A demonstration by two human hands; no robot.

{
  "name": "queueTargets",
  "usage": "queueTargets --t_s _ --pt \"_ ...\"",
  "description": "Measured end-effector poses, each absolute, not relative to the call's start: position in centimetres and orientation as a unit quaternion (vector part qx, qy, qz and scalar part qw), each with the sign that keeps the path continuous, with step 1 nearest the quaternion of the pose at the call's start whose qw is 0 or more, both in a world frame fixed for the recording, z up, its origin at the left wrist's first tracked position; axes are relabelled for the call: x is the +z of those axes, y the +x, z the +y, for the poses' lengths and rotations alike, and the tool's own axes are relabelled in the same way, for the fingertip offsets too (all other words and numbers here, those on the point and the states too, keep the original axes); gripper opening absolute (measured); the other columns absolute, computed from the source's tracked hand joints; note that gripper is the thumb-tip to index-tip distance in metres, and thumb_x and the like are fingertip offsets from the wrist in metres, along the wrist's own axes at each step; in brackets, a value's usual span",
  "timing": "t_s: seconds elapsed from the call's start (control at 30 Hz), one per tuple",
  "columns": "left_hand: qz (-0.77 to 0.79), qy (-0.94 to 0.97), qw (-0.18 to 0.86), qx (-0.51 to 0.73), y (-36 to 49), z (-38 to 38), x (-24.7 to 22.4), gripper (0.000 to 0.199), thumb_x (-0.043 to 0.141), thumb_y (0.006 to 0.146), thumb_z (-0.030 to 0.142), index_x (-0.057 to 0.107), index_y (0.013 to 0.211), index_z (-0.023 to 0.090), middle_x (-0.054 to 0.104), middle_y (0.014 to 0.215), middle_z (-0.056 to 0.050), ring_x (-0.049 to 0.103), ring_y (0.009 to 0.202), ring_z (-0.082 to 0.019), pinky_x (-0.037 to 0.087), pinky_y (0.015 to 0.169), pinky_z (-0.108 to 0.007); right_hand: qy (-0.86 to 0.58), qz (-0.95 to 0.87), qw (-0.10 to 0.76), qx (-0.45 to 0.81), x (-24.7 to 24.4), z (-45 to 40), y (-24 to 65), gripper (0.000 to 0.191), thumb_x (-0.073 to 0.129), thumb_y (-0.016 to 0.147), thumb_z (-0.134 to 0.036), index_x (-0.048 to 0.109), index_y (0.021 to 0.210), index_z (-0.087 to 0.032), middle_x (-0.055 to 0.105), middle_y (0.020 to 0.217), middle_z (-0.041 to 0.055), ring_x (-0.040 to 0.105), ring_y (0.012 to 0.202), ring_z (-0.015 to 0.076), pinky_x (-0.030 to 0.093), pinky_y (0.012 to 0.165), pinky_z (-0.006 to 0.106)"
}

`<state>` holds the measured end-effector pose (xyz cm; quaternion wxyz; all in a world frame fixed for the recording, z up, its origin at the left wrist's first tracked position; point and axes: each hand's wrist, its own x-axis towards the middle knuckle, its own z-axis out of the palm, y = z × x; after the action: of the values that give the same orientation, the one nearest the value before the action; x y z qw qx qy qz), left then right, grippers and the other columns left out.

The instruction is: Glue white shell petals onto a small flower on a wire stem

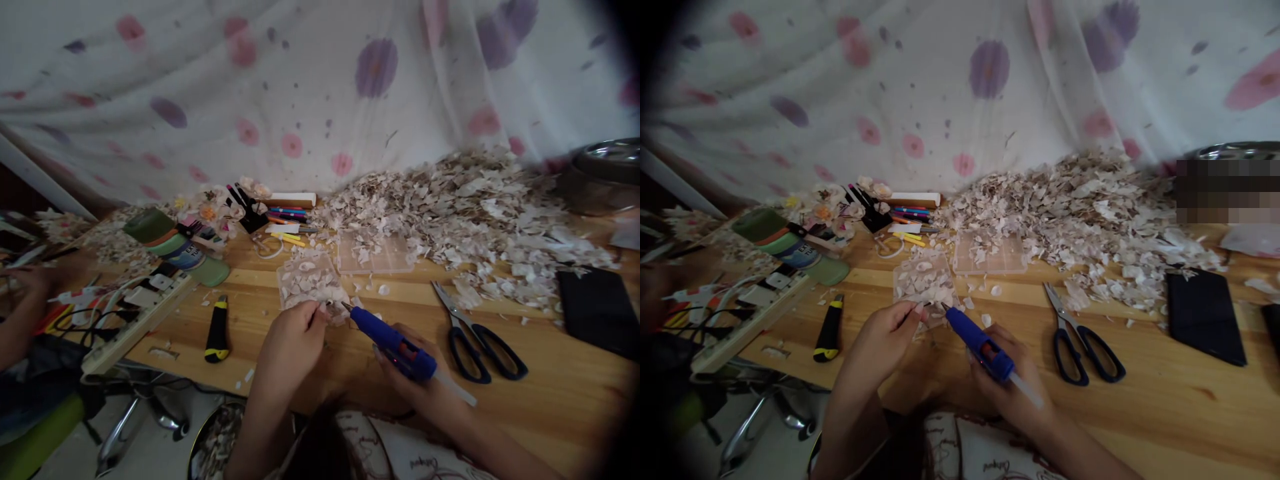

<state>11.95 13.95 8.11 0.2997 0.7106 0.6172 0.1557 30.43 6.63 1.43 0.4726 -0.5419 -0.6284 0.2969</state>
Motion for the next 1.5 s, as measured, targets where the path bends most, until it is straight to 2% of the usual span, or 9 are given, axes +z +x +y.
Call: queueTargets --t_s 0.13,0.3,0.5,0.83,1.5 --pt "0.616 0.707 0.314 0.147 12.0 14.0 8.0 0.03 0.039 0.088 0.035 0.062 0.075 0.022 0.063 0.067 0.0 0.058 0.07 -0.018 0.036 0.064 -0.027 -0.553 -0.628 0.464 0.29 1.5 6.7 30.5 0.017 0.053 0.084 -0.022 0.047 0.068 -0.021 0.049 0.062 -0.003 0.05 0.055 0.011 0.04 0.052 0.022" --pt "0.597 0.721 0.318 0.152 12.2 13.7 8.2 0.031 0.037 0.089 0.034 0.062 0.074 0.021 0.065 0.072 -0.001 0.059 0.072 -0.018 0.037 0.065 -0.027 -0.568 -0.619 0.456 0.294 1.3 6.6 30.5 0.013 0.052 0.08 -0.02 0.046 0.068 -0.021 0.048 0.061 -0.0034 0.049 0.051 0.0114 0.039 0.049 0.022" --pt "0.595 0.725 0.315 0.141 12.3 13.6 8.5 0.032 0.038 0.089 0.033 0.064 0.076 0.02 0.067 0.075 -0.003 0.059 0.073 -0.018 0.037 0.065 -0.027 -0.575 -0.618 0.45 0.293 1.2 6.7 30.5 0.014 0.049 0.079 -0.021 0.044 0.066 -0.022 0.048 0.06 -0.0026 0.049 0.053 0.0125 0.039 0.049 0.023" --pt "0.601 0.725 0.309 0.131 12.5 13.6 8.6 0.03 0.039 0.088 0.033 0.061 0.073 0.021 0.064 0.069 -0.001 0.058 0.071 -0.018 0.034 0.063 -0.028 -0.593 -0.607 0.425 0.315 0.4 6.6 30.7 0.011 0.051 0.077 -0.023 0.045 0.067 -0.021 0.049 0.061 -0.0024 0.049 0.054 0.0126 0.04 0.051 0.024" --pt "0.602 0.722 0.317 0.128 12.6 13.7 8.7 0.03 0.038 0.088 0.032 0.064 0.075 0.021 0.063 0.068 0.0 0.057 0.071 -0.018 0.032 0.062 -0.028 -0.592 -0.592 0.444 0.321 0.5 6.4 30.5 0.009 0.05 0.076 -0.022 0.047 0.067 -0.022 0.054 0.06 -0.0015 0.054 0.053 0.0142 0.042 0.049 0.024"
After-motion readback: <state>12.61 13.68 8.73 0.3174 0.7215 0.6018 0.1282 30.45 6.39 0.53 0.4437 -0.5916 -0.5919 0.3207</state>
